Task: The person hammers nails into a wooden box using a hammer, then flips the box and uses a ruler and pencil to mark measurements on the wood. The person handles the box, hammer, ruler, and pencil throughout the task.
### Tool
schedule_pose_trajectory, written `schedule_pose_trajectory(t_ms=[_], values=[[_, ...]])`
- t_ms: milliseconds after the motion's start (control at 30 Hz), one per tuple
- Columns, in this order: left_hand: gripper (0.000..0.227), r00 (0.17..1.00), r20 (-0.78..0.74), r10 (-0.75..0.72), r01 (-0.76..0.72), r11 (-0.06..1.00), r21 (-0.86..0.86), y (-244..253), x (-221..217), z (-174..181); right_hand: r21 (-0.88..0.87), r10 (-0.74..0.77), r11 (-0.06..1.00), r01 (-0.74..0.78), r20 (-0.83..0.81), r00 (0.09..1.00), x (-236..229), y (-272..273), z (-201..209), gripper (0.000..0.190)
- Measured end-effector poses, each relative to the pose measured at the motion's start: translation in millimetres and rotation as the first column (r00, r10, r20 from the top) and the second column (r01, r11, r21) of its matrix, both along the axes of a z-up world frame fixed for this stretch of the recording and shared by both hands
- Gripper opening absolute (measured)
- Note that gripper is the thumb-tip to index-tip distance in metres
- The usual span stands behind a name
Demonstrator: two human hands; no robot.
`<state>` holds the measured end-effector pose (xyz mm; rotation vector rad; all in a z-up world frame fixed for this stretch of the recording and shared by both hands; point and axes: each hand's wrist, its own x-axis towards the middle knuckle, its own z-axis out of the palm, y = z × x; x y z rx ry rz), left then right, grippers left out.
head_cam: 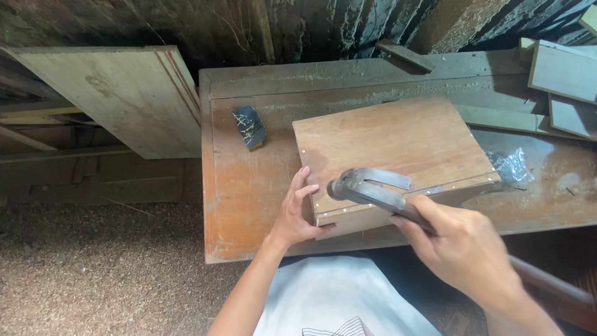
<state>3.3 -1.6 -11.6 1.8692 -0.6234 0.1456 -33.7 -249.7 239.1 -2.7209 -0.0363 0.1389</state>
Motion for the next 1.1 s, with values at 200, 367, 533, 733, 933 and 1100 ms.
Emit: schedule_pose_trajectory(t_ms=[200,367,533,733,933,1100], values=[[0.106,1.0,-0.014,-0.011,0.011,1.0,-0.009,0.5,2.6,2.2,-0.152,0.116,0.975,-0.161,-0.268,0.956,7.0,11.1,-38.3,0.03],[0.106,1.0,0.0,-0.029,0.029,1.0,-0.01,0.9,2.7,0.1,-0.212,0.049,0.972,-0.097,-0.22,0.974,8.0,2.7,-27.3,0.031],[0.105,1.0,-0.009,-0.022,0.022,1.0,-0.005,0.0,3.5,0.3,0.043,-0.04,0.998,0.037,0.081,0.996,3.9,-4.5,-13.6,0.026],[0.105,1.0,-0.011,-0.025,0.025,1.0,-0.009,2.0,2.4,1.7,0.056,0.136,0.99,-0.132,-0.074,0.988,1.7,4.5,-33.3,0.028],[0.104,0.999,-0.025,-0.027,0.028,1.0,0.002,2.8,-0.8,2.4,-0.205,0.157,0.955,-0.214,-0.264,0.952,4.6,4.8,-24.1,0.03],[0.106,0.999,-0.016,-0.03,0.03,1.0,-0.006,0.5,3.1,0.9,-0.067,0.04,0.997,-0.044,-0.064,0.997,5.0,-2.1,-9.6,0.03]])
